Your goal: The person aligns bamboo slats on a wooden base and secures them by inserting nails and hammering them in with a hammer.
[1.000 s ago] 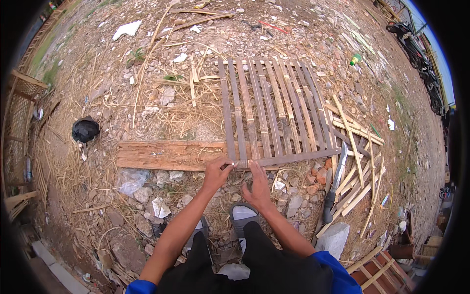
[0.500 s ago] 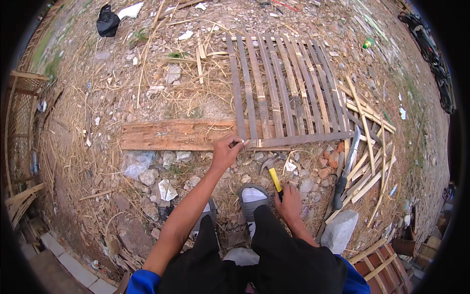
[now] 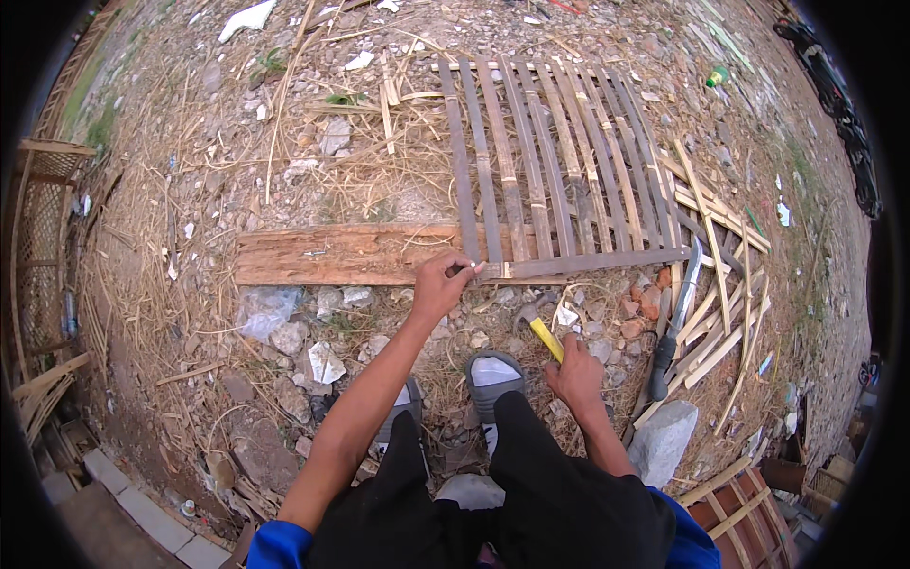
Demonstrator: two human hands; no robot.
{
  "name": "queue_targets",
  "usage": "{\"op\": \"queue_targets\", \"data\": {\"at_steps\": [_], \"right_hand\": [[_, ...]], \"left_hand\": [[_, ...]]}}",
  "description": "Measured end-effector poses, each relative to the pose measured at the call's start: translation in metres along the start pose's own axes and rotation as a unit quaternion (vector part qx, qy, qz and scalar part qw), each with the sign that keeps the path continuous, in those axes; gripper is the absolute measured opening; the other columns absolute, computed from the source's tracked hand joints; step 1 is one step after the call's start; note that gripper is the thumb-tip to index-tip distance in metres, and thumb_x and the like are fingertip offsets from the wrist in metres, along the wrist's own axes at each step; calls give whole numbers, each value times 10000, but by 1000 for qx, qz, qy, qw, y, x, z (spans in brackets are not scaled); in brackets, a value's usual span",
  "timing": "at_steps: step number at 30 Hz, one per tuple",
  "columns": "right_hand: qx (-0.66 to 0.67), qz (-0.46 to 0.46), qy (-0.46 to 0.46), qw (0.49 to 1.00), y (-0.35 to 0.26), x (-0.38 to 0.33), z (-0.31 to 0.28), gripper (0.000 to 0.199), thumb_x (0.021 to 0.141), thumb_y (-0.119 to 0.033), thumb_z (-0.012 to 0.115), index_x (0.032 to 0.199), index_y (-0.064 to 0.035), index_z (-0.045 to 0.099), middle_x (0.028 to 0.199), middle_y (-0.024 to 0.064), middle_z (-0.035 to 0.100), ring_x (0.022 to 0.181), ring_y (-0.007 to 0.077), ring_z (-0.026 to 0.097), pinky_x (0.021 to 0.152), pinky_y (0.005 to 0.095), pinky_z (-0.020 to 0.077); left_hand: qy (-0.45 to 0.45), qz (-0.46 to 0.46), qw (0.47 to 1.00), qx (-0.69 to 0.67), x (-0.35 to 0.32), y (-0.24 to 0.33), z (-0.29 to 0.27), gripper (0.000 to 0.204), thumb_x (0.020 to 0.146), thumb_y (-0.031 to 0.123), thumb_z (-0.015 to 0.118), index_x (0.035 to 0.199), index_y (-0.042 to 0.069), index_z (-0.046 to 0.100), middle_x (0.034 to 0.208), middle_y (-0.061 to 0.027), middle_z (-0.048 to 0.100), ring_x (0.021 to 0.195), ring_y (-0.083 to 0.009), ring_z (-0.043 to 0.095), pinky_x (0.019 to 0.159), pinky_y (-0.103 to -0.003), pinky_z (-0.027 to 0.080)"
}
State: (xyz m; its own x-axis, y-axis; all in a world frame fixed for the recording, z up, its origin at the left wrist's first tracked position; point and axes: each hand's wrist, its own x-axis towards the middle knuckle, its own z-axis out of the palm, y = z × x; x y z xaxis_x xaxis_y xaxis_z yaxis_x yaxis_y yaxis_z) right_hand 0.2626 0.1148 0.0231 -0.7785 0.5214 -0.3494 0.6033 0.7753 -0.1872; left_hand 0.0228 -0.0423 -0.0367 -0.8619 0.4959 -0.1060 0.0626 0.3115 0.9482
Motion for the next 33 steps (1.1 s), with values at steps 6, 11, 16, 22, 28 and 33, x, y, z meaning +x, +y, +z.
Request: {"op": "queue_targets", "data": {"at_steps": [6, 11, 16, 22, 28, 33], "right_hand": [[132, -23, -18, 991, 25, -11, -2, 380, 760, -177, 698, 1120, -86, 618, 1021, 182, 655, 807, 423, 655, 715, 501, 524], [237, -29, 134, 962, 33, -11, -5, 315, 804, -126, 689, 1114, -68, 685, 1096, 191, 623, 994, 396, 606, 848, 462, 481], [58, -33, 161, 985, 37, -12, -27, 268, 832, -153, 700, 1089, -75, 689, 1188, 152, 557, 1129, 387, 489, 954, 485, 387], [259, 35, 145, 954, 0, -9, -44, 226, 923, -179, 639, 1067, -6, 630, 849, 223, 613, 791, 384, 610, 707, 463, 466], [229, -13, 118, 966, -19, 9, -35, 319, 949, -195, 617, 1199, -6, 557, 742, 230, 617, 652, 387, 621, 605, 428, 470], [280, 79, 128, 948, 12, 11, -36, 308, 930, -206, 652, 1161, -8, 606, 740, 180, 616, 630, 281, 597, 608, 400, 466]], "left_hand": [[-9, -1, 999, -32, -1, 0, 0, 163, 812, 131, 787, 842, -8, 707, 776, -22, 647, 619, -78, 501, 565, -249, 391], [9, 13, 999, -35, -1, -5, 1, 159, 807, 116, 793, 823, -14, 702, 786, -7, 657, 596, -56, 473, 541, -230, 363], [0, 28, 999, -38, -2, -3, 2, 157, 804, 131, 794, 844, 6, 709, 749, -31, 636, 615, -98, 526, 562, -267, 417], [7, 33, 999, -7, -3, -6, 2, 147, 796, 115, 792, 832, 2, 705, 760, -44, 642, 610, -105, 526, 558, -266, 414], [14, 36, 999, -19, -3, -3, -2, 144, 795, 101, 786, 832, -8, 700, 762, -53, 644, 611, -113, 531, 563, -267, 419], [-5, 21, 1000, -18, -4, 2, 1, 142, 797, 97, 783, 842, -11, 703, 776, -51, 649, 622, -110, 543, 572, -262, 424]]}}
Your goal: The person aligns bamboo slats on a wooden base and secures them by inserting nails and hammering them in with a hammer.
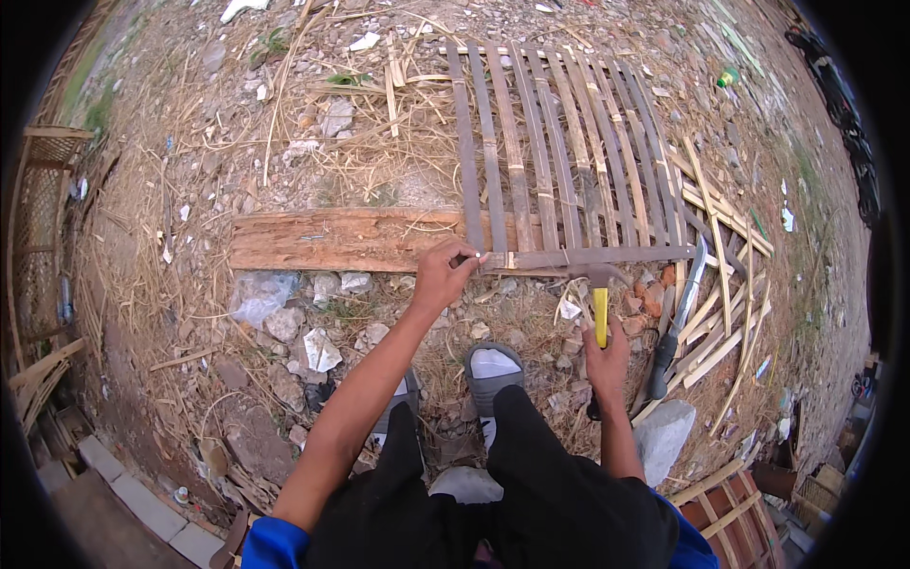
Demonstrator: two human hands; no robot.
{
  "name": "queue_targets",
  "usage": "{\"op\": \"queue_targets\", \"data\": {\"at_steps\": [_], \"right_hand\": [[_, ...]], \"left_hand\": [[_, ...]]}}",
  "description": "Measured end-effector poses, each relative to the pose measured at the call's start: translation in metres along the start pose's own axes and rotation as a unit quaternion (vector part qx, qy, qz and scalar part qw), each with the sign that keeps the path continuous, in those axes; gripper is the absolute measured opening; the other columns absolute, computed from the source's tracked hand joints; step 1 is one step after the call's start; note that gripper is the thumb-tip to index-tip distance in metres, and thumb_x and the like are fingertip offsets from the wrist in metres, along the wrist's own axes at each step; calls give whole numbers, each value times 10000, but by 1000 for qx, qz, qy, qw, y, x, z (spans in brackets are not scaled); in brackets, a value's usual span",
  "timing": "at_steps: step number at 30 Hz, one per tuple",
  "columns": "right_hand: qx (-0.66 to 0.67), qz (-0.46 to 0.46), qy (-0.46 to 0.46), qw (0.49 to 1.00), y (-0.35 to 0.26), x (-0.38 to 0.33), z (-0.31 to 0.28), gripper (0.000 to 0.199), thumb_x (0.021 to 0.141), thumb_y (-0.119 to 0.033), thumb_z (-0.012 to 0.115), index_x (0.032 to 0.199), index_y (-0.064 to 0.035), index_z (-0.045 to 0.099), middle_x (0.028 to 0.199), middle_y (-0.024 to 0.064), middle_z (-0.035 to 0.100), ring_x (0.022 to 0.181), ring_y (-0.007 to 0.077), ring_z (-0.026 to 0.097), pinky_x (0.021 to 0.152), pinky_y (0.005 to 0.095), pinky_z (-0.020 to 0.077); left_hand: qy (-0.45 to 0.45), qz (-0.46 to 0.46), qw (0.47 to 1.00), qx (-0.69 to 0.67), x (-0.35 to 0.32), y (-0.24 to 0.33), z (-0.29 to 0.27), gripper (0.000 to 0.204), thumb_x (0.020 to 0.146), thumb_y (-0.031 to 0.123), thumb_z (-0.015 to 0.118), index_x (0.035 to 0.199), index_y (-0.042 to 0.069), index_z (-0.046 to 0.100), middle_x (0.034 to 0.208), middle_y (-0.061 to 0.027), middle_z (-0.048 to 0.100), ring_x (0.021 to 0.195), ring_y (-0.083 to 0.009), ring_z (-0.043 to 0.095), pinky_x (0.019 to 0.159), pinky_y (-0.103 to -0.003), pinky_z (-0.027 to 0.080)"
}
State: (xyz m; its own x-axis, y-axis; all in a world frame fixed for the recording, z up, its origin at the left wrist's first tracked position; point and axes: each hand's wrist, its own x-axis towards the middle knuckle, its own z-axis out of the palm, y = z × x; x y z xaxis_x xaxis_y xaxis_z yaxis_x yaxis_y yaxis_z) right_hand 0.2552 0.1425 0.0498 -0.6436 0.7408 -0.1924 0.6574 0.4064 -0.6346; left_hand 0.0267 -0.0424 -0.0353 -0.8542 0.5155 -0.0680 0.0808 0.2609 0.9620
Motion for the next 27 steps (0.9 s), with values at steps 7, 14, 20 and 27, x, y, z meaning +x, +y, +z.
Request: {"op": "queue_targets", "data": {"at_steps": [7, 14, 20, 27], "right_hand": [[78, 40, 112, 990, 33, 38, -57, 343, 942, -129, 629, 1234, 45, 582, 1011, 170, 664, 929, 283, 622, 865, 387, 478], [-91, -62, 269, 957, 67, 51, -96, 324, 961, -109, 594, 1239, 58, 578, 1204, 199, 601, 1139, 318, 556, 999, 375, 412], [155, 82, 251, 952, 91, 40, -93, 305, 1006, -189, 561, 1257, -17, 538, 799, 36, 508, 690, 99, 500, 608, 272, 439], [291, 215, -40, 931, 31, -3, -18, 250, 1029, -229, 521, 1216, -62, 527, 686, -65, 402, 522, 34, 362, 440, 209, 290]], "left_hand": [[5, -25, 1000, -12, -1, 1, -2, 146, 792, 105, 788, 836, -6, 704, 786, -54, 652, 636, -120, 546, 584, -272, 429], [2, -21, 1000, 15, 1, 3, -2, 152, 786, 110, 796, 826, -2, 700, 772, -56, 648, 640, -126, 544, 579, -277, 422], [13, -14, 1000, 17, 1, 1, -1, 157, 785, 115, 799, 821, -2, 700, 775, -51, 652, 639, -119, 542, 569, -269, 413], [12, 10, 1000, -2, 1, -2, 2, 147, 797, 105, 797, 829, 2, 697, 800, -27, 660, 595, -68, 496, 536, -238, 386]]}}
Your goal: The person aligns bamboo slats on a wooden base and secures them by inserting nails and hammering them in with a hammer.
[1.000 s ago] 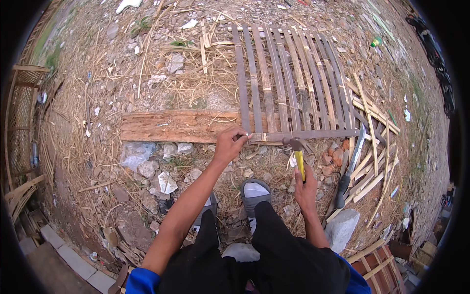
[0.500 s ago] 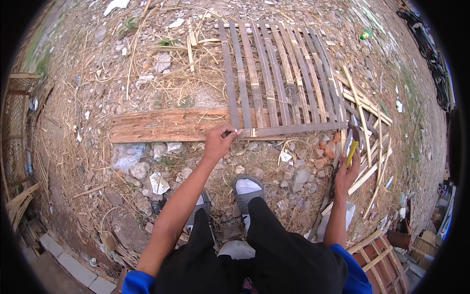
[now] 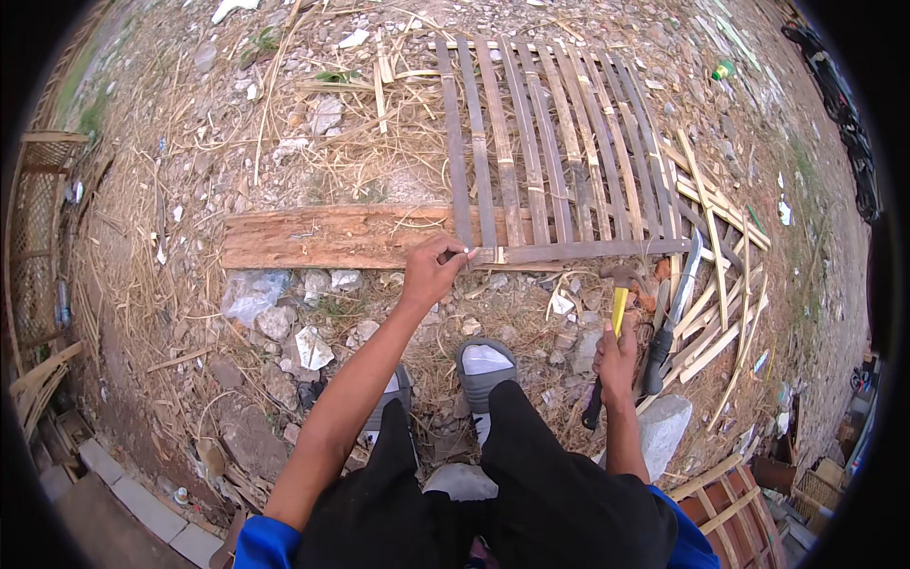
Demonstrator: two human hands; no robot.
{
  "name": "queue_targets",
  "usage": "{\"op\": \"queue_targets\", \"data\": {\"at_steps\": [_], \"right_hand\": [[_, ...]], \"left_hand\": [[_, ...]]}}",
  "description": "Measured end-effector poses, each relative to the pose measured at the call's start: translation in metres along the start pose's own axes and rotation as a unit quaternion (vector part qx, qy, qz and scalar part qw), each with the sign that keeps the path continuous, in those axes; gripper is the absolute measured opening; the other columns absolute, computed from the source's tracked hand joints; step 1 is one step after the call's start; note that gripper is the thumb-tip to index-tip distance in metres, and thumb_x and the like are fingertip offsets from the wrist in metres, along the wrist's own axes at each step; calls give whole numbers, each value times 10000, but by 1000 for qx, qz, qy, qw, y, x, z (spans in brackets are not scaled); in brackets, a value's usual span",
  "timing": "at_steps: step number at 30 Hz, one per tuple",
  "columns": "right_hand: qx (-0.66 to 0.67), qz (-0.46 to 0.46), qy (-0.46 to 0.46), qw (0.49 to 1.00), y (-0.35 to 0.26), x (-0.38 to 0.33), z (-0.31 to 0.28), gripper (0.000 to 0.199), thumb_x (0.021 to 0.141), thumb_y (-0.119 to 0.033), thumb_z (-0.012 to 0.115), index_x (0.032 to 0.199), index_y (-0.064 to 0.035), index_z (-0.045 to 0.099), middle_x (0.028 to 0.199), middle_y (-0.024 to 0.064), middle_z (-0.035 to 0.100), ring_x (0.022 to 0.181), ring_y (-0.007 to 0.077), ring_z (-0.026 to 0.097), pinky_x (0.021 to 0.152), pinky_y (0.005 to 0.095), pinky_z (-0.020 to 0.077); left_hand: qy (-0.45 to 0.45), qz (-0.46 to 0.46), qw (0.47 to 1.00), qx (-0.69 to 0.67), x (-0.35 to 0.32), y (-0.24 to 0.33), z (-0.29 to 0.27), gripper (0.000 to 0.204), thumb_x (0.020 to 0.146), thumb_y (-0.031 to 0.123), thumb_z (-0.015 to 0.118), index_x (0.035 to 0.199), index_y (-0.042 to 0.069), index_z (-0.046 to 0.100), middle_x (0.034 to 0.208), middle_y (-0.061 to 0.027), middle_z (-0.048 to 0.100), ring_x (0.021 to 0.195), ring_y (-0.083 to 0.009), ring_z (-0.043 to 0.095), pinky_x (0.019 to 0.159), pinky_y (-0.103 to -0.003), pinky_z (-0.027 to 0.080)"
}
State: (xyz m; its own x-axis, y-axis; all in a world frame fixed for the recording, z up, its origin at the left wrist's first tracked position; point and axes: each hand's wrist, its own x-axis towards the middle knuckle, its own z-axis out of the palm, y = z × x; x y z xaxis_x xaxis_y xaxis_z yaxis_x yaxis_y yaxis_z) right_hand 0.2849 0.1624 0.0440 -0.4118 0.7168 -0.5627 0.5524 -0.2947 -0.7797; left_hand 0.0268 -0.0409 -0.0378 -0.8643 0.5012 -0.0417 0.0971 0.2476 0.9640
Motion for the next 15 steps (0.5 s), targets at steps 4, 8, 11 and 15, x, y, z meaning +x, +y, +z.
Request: {"op": "queue_targets", "data": {"at_steps": [4, 8, 11, 15], "right_hand": [[-134, -172, -85, 972, 0, -11, 60, 305, 1023, -221, 523, 1274, -48, 510, 666, 14, 471, 534, 120, 456, 487, 293, 379], [-263, -252, -158, 918, -41, -22, 99, 331, 996, -205, 532, 1276, -34, 493, 743, 234, 597, 638, 423, 613, 587, 485, 440], [-289, -219, -175, 916, -52, -21, 113, 328, 996, -211, 528, 1282, -53, 497, 788, 285, 611, 739, 490, 615, 630, 529, 442], [-297, -251, -171, 905, -47, -19, 117, 339, 997, -211, 520, 1291, -45, 487, 810, 287, 623, 749, 493, 615, 649, 545, 444]], "left_hand": [[3, 5, 1000, -8, 0, -2, -4, 137, 796, 91, 791, 837, -3, 701, 778, -38, 653, 593, -78, 522, 533, -242, 400], [3, -6, 1000, -9, -1, -1, -4, 132, 793, 80, 789, 836, -7, 699, 778, -38, 653, 598, -76, 529, 537, -240, 406], [-2, 6, 1000, -5, 0, -4, -2, 134, 785, 72, 790, 841, -10, 699, 784, -40, 655, 604, -79, 537, 541, -240, 410], [2, 19, 1000, -16, 1, -8, -1, 138, 768, 54, 791, 859, -6, 707, 794, -45, 663, 601, -90, 535, 543, -249, 413]]}}
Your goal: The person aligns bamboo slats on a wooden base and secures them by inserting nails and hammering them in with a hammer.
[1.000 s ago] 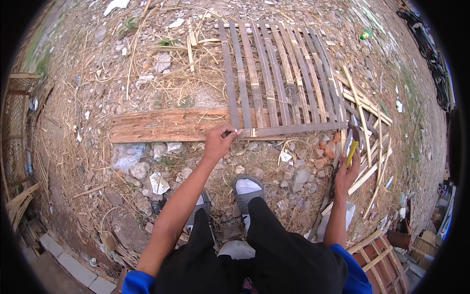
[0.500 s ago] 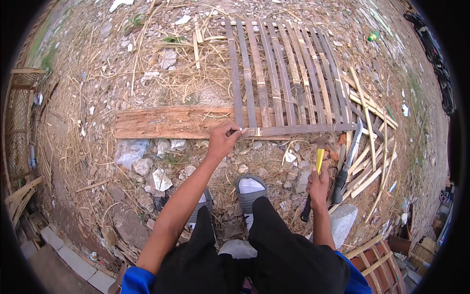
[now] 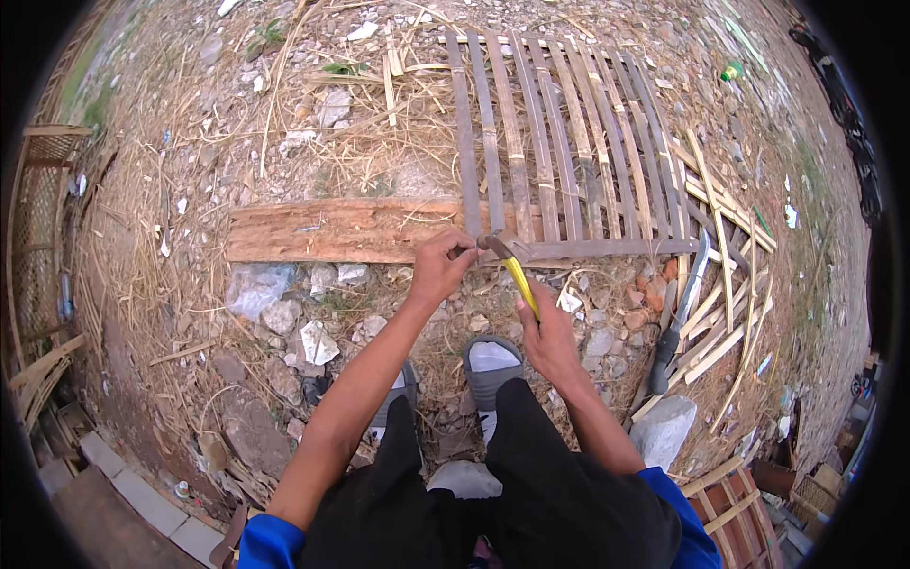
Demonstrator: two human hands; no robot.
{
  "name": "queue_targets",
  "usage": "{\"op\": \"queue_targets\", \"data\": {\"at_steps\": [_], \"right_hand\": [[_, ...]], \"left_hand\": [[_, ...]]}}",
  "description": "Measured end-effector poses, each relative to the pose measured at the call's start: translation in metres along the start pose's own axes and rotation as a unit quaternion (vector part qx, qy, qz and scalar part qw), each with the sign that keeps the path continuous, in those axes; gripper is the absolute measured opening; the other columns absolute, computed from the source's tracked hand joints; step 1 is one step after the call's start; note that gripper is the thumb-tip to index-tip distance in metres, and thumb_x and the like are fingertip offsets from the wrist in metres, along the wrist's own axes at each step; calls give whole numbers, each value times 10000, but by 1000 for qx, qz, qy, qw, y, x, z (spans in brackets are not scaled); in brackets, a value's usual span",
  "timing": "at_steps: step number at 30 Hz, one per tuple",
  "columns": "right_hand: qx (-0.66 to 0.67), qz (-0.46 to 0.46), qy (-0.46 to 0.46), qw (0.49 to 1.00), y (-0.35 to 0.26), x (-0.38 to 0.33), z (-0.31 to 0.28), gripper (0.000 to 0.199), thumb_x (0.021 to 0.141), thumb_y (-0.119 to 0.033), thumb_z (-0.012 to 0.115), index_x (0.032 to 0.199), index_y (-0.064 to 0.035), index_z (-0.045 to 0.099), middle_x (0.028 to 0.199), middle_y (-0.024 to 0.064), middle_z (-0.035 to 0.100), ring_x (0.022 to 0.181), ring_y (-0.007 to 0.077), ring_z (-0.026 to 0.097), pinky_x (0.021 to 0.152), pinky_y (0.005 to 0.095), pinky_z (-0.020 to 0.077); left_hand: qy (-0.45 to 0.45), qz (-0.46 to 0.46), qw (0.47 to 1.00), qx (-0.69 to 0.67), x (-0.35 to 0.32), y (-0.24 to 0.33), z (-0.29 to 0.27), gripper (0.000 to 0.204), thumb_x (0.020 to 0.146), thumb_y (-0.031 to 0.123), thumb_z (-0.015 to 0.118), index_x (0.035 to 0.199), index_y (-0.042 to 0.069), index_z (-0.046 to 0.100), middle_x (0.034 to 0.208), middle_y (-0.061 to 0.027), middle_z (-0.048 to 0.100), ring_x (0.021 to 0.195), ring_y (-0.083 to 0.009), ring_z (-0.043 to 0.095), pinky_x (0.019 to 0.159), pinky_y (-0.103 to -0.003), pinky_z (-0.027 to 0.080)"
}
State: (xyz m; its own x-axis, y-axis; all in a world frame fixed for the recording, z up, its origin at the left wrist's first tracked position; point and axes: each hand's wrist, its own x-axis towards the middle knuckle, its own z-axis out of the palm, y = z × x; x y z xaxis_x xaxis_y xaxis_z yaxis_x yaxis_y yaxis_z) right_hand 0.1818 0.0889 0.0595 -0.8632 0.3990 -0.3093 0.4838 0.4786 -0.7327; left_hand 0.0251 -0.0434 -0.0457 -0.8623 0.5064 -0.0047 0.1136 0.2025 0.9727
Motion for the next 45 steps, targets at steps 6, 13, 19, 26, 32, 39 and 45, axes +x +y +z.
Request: {"op": "queue_targets", "data": {"at_steps": [6, 13, 19, 26, 32, 39, 45], "right_hand": [[-50, -26, -14, 998, -1, 6, 2, 340, 999, -206, 515, 1299, -48, 484, 788, 288, 628, 730, 491, 617, 620, 553, 447], [-16, 18, -24, 999, -28, 6, -5, 343, 1003, -220, 509, 1302, -53, 486, 754, 283, 620, 706, 489, 617, 605, 557, 446], [-79, -51, 9, 995, -4, 10, 4, 342, 1002, -208, 511, 1303, -48, 484, 757, 282, 617, 710, 488, 616, 603, 551, 431], [-3, -19, 18, 1000, -26, 8, -7, 329, 994, -176, 517, 1293, -43, 488, 775, 287, 619, 745, 494, 620, 615, 556, 437], [-53, 2, -24, 998, -13, 10, -1, 329, 990, -153, 514, 1296, -34, 485, 796, 285, 627, 773, 494, 622, 652, 548, 449], [-1, -67, 62, 996, -20, 6, -3, 324, 993, -170, 517, 1285, -33, 485, 757, 270, 625, 728, 494, 620, 613, 544, 448], [-27, 44, -22, 998, -21, 7, -7, 352, 1000, -177, 506, 1316, -27, 466, 756, 275, 621, 720, 495, 620, 611, 532, 456]], "left_hand": [[-11, -18, 1000, 12, 0, 8, -3, 138, 768, 67, 794, 849, -3, 707, 799, -54, 666, 608, -104, 537, 557, -261, 425], [13, 15, 1000, 12, -2, 4, -4, 150, 786, 110, 790, 839, -3, 705, 808, -61, 671, 612, -122, 547, 568, -279, 435], [-25, -50, 998, -4, 2, 11, 1, 112, 809, 88, 777, 868, 7, 725, 817, -31, 663, 612, -72, 509, 552, -239, 387], [7, -12, 1000, 11, 1, 10, 1, 156, 791, 126, 795, 839, 9, 704, 816, -62, 678, 653, -135, 579, 594, -267, 451], [-27, -49, 997, 45, 1, 8, 0, 160, 791, 121, 791, 843, 0, 700, 841, -77, 694, 645, -138, 579, 584, -272, 450], [-4, -22, 999, 23, 1, 9, 0, 162, 792, 115, 788, 826, -12, 691, 857, -77, 689, 640, -136, 570, 575, -277, 443], [-9, -7, 1000, 22, 1, 8, -1, 159, 793, 119, 785, 828, -8, 697, 851, -70, 683, 646, -146, 579, 578, -280, 448]]}}
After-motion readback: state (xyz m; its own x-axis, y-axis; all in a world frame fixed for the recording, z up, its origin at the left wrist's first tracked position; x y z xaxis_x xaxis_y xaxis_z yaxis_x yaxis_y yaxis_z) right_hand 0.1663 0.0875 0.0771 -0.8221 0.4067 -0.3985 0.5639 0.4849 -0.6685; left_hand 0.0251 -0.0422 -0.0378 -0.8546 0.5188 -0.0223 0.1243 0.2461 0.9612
